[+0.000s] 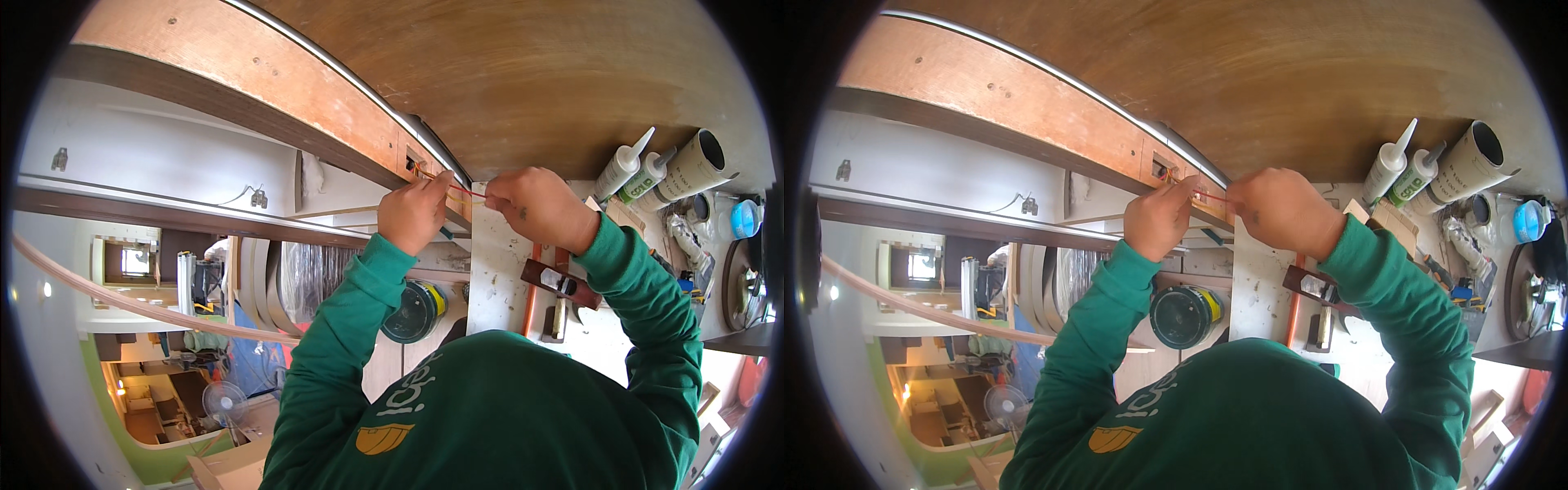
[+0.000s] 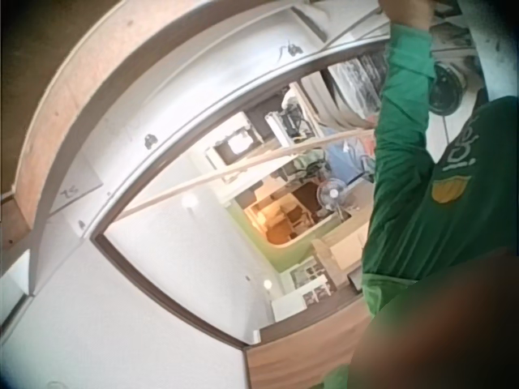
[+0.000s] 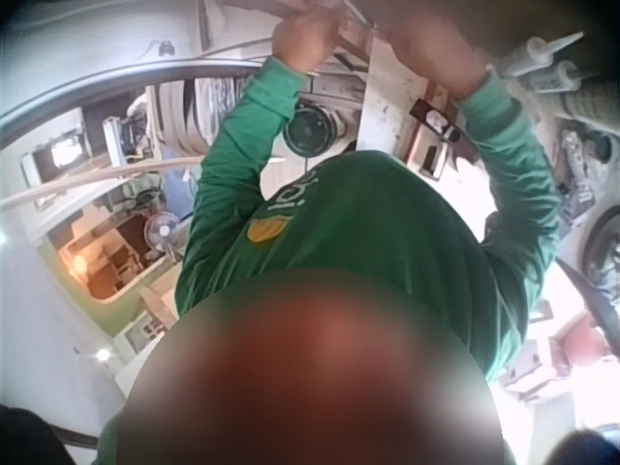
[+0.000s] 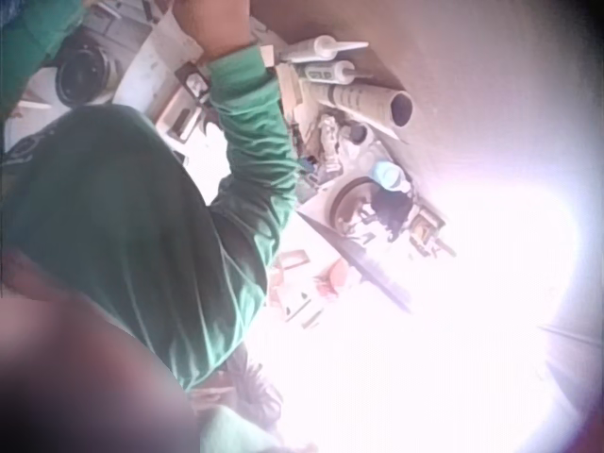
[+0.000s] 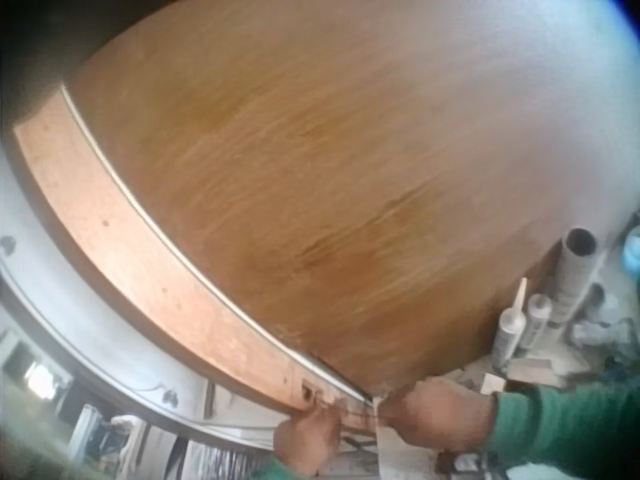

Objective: The person routes and secures colored electrical wires into a narrow slot in a wooden beam, then fits a wooden trim piece along the beam. The person uses hands to pull and tuck wires and to align the trim.

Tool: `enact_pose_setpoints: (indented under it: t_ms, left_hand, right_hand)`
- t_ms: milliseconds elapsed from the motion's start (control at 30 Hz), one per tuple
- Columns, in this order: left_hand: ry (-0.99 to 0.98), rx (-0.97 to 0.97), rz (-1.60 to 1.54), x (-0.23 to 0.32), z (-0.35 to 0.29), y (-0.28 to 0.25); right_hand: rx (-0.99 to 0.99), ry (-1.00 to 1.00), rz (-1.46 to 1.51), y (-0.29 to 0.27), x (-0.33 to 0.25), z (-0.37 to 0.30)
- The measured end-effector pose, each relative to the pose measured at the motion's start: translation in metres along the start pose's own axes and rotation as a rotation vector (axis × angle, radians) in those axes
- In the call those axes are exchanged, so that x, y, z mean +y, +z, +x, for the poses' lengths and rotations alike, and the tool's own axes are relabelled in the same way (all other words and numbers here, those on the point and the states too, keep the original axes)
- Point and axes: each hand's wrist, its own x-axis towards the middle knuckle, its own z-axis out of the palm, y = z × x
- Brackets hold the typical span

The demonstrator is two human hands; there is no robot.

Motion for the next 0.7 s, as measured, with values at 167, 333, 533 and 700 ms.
enact_pose_setpoints:
  t_ms: [167, 333, 533, 700]
  left_hand:
    - [-0.038, 0.079, -0.033, -0.002, -0.008, 0.004]
    - [-0.094, 0.041, -0.038, 0.001, -0.016, 0.011]
    - [-0.151, 0.089, 0.004, -0.006, -0.015, 0.02]
    - [-0.119, 0.127, 0.067, -0.002, -0.024, 0.018]
  right_hand:
    - [0.07, 0.062, 0.026, 0.017, 0.009, -0.001]
    - [-0.05, 0.091, -0.018, 0.042, 0.011, -0.006]
    - [0.088, 0.09, 0.034, 0.069, 0.007, 0.005]
    - [0.181, 0.007, 0.111, 0.063, 0.006, 0.015]
